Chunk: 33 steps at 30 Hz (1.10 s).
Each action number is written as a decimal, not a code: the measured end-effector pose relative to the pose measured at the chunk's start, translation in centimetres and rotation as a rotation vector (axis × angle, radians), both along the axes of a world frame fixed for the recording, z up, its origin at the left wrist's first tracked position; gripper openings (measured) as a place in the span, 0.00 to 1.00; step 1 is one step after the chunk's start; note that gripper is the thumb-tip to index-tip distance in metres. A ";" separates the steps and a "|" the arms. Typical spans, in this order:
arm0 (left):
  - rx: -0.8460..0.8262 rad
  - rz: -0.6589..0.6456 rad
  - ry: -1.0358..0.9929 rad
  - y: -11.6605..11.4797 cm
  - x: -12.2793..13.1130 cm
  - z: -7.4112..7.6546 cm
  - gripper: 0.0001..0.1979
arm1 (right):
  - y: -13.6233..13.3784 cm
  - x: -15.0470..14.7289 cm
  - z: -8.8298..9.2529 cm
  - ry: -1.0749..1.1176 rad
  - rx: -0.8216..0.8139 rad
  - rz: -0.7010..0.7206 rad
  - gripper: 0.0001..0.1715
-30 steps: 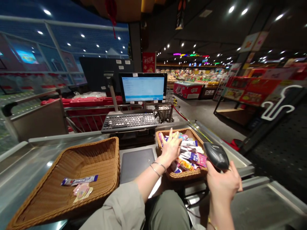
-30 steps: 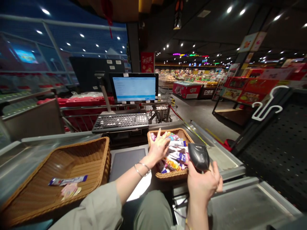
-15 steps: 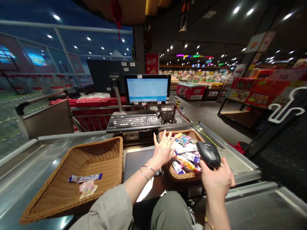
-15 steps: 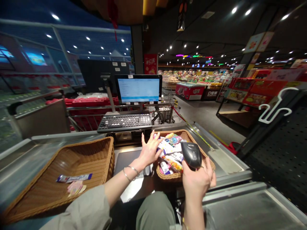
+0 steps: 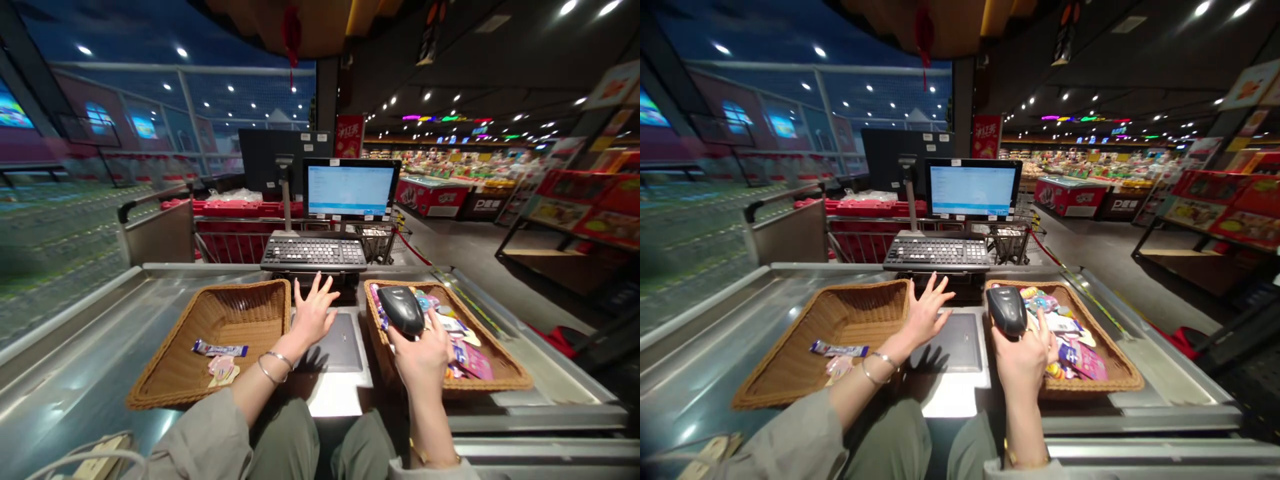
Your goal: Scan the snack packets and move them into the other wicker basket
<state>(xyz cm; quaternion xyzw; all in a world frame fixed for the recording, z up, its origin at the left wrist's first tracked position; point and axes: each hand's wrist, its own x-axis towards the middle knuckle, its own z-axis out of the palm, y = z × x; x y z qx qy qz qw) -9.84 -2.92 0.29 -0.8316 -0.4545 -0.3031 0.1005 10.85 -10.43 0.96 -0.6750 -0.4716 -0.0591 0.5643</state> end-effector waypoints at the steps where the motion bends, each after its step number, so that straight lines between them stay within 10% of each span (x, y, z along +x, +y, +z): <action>1: -0.006 0.014 0.000 -0.1 -0.8 -0.2 0.17 | 0.2 -0.6 0.0 -0.005 -0.004 0.026 0.19; 21: -0.155 0.334 0.147 -1.5 -16.6 -2.2 0.17 | 4.3 -9.0 -2.6 -0.124 -0.241 0.349 0.24; 33: -0.426 0.256 0.394 -2.0 -23.2 -4.5 0.18 | 5.0 -10.2 -4.6 -0.133 -0.298 0.362 0.23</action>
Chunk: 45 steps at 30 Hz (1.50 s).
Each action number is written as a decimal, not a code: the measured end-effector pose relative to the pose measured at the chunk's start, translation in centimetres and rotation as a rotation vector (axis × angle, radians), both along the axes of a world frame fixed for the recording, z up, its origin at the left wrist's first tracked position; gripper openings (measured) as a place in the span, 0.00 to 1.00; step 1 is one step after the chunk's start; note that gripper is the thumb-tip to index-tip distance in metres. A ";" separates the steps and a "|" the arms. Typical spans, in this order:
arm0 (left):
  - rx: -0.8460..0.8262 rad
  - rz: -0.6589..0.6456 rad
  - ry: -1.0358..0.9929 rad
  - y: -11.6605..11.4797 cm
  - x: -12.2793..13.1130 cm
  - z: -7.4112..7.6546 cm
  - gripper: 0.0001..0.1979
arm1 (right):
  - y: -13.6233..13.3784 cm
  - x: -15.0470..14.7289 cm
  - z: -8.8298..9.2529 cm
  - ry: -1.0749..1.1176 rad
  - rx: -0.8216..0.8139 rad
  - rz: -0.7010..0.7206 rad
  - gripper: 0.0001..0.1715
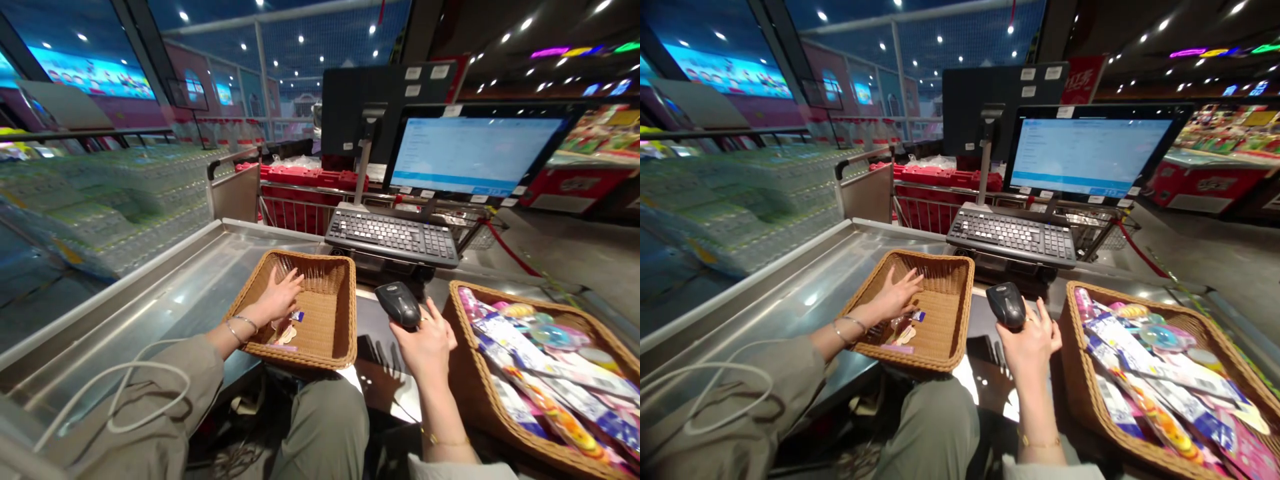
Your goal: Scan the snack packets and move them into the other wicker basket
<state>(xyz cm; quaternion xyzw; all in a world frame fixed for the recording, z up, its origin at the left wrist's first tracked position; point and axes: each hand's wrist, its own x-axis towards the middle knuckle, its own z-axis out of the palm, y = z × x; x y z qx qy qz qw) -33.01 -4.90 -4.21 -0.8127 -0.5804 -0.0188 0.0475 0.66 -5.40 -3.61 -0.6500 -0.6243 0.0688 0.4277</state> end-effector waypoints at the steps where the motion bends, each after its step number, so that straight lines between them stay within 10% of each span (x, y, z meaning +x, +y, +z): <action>1: -0.038 -0.014 0.014 0.0 -0.4 -0.3 0.18 | 0.1 0.0 -0.2 -0.005 -0.002 -0.002 0.23; 24: -0.393 -0.224 0.065 3.4 -2.4 -7.0 0.17 | 0.4 0.0 -1.5 0.022 -0.041 0.036 0.22; 37: -0.389 -0.225 -0.086 5.8 0.2 -0.7 0.07 | 0.1 0.3 -1.2 0.045 -0.061 0.004 0.24; 45: -0.169 -0.343 -0.085 5.2 1.0 -1.8 0.02 | 0.4 0.5 -1.5 0.060 -0.035 -0.005 0.26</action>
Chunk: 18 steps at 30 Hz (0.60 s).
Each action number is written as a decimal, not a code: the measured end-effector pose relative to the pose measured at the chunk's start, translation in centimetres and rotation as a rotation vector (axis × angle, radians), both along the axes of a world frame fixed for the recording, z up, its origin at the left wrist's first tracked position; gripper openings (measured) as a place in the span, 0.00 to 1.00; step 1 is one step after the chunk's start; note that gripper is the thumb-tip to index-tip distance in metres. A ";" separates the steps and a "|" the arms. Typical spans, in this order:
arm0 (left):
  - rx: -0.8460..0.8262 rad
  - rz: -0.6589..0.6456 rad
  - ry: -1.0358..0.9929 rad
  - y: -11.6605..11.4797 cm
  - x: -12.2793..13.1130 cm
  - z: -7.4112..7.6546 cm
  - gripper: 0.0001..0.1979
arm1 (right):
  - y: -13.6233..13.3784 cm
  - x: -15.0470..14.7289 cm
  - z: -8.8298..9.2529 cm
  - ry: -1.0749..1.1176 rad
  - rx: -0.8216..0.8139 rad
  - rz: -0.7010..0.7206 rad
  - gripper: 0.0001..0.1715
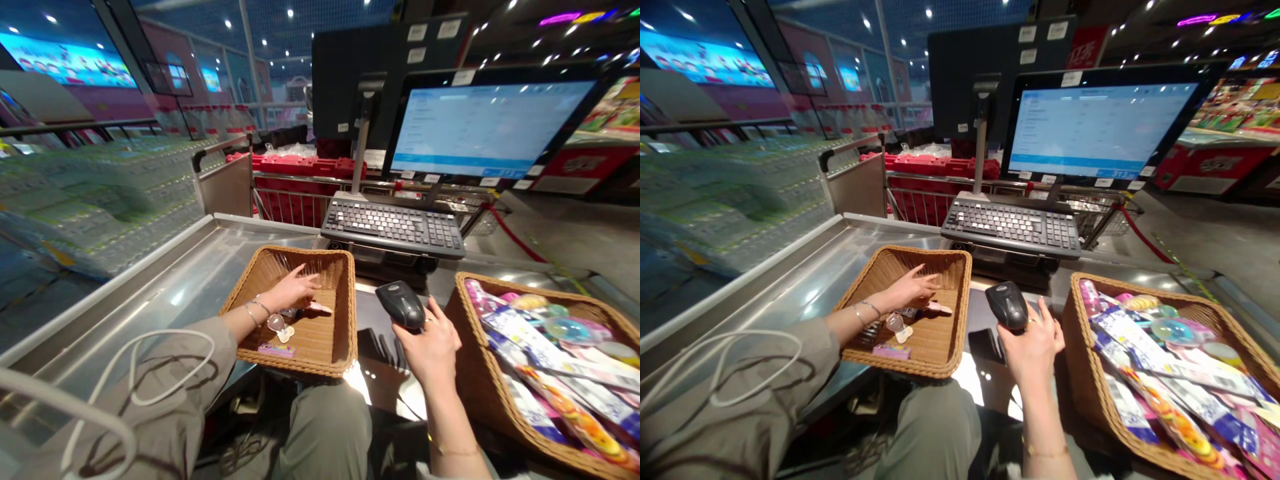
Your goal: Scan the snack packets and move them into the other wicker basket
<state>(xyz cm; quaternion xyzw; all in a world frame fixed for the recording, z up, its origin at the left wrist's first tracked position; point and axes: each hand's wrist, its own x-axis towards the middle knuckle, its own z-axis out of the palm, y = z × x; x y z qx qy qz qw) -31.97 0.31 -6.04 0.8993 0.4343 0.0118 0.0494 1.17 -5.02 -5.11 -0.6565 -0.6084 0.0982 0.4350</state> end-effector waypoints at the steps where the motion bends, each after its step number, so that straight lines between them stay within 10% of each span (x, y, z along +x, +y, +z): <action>1: 0.001 0.021 0.047 -0.1 -0.3 -0.3 0.02 | 0.0 0.0 0.0 0.000 0.001 0.000 0.25; 10: -0.107 0.283 0.155 -1.5 0.5 -3.7 0.31 | -0.1 0.1 0.1 0.009 0.025 0.018 0.24; 18: -0.108 0.203 0.170 -2.0 1.1 -6.2 0.25 | -0.2 0.4 -0.1 0.000 0.012 0.018 0.25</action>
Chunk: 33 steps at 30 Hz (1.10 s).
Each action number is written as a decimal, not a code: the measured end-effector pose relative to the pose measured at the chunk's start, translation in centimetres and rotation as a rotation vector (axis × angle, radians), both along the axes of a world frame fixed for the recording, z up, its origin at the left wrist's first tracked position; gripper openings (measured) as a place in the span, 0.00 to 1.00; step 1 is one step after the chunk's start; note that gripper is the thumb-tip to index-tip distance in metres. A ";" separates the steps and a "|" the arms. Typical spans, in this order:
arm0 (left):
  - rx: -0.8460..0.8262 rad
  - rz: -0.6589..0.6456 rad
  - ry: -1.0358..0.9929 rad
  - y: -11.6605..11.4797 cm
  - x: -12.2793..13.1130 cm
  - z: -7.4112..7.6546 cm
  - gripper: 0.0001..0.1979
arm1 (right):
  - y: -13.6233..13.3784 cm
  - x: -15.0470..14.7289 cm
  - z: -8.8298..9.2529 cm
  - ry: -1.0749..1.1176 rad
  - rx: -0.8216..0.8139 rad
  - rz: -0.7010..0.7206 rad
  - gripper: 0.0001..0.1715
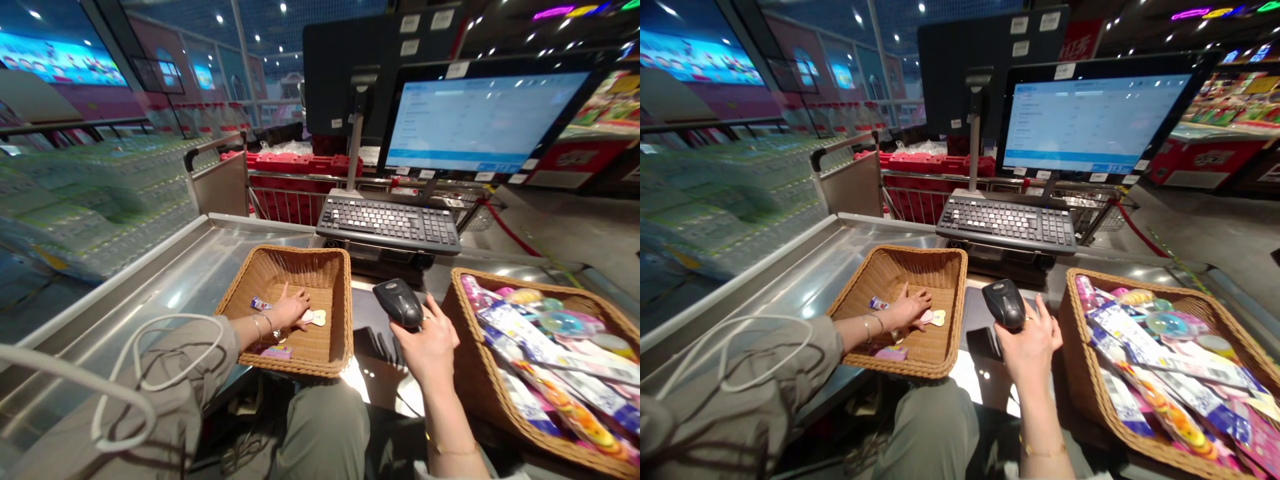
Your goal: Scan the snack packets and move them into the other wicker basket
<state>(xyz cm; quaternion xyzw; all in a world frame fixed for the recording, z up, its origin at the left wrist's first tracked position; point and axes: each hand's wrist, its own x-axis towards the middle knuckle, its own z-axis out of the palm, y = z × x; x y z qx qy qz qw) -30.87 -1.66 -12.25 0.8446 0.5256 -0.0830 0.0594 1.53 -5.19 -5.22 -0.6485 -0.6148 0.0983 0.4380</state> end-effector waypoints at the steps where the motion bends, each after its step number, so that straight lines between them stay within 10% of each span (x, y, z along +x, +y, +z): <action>1: 0.002 -0.010 -0.007 0.1 -0.1 -0.1 0.23 | 0.0 0.0 0.0 0.001 -0.002 -0.001 0.24; 21: 0.142 -0.155 0.032 0.0 -0.1 1.9 0.13 | -0.6 -0.1 0.5 0.000 0.024 0.001 0.21; 33: 0.529 0.046 0.019 1.2 1.3 8.5 0.12 | -0.6 -0.7 0.0 -0.065 0.108 -0.004 0.20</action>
